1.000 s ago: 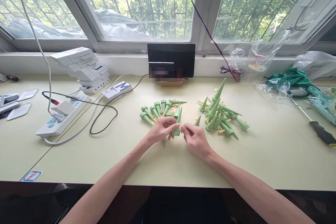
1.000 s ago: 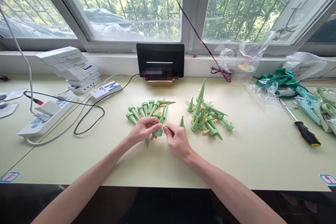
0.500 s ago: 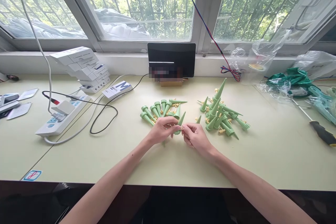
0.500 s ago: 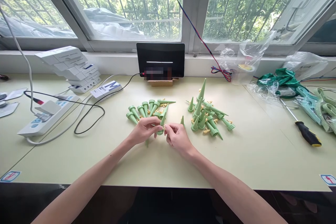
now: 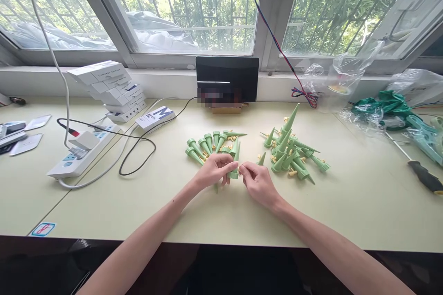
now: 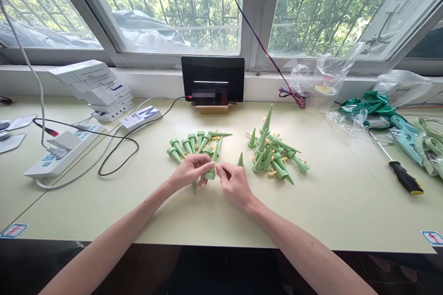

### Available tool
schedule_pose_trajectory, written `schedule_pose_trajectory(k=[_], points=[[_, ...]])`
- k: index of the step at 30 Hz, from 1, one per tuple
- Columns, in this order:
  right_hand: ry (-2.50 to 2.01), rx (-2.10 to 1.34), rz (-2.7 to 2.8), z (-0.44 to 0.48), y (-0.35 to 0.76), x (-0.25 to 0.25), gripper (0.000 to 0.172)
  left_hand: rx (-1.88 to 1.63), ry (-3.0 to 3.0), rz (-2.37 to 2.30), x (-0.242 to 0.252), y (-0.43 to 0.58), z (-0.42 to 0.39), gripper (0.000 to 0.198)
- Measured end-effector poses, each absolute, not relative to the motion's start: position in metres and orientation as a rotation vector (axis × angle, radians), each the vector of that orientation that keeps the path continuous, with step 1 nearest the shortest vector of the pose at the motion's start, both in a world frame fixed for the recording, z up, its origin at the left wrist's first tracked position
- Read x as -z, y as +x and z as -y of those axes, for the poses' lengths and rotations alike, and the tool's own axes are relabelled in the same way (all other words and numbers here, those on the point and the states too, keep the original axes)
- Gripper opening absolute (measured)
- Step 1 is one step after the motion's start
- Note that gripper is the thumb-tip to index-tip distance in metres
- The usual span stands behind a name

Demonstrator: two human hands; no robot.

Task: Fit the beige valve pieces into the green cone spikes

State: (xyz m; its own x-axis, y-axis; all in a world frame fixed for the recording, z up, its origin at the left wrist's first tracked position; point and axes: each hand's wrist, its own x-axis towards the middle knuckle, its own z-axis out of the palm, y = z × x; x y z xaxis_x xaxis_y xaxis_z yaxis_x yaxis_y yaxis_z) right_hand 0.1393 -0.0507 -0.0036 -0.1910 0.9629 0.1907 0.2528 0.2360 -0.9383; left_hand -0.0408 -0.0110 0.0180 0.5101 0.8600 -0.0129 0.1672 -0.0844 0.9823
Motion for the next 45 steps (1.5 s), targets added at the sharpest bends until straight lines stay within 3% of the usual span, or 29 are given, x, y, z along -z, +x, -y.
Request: schedule_pose_trajectory(k=[18, 38, 45], points=[[-1.139, -1.168, 1.531, 0.0487, 0.1400, 0.0019, 0.039, -0.876, 1.717, -0.888, -0.0088, -0.0396, 0.0083, 0.033], [-1.161, -1.043, 1.605, 0.0499, 0.1391, 0.0008, 0.035, -0.795, 1.614, -0.846, -0.0090, -0.0420, 0.0058, 0.033], [-1.104, -0.845, 1.617, 0.0517, 0.1351, 0.0019, 0.034, -0.829, 1.556, -0.770, -0.0101, -0.0390, 0.0064, 0.031]])
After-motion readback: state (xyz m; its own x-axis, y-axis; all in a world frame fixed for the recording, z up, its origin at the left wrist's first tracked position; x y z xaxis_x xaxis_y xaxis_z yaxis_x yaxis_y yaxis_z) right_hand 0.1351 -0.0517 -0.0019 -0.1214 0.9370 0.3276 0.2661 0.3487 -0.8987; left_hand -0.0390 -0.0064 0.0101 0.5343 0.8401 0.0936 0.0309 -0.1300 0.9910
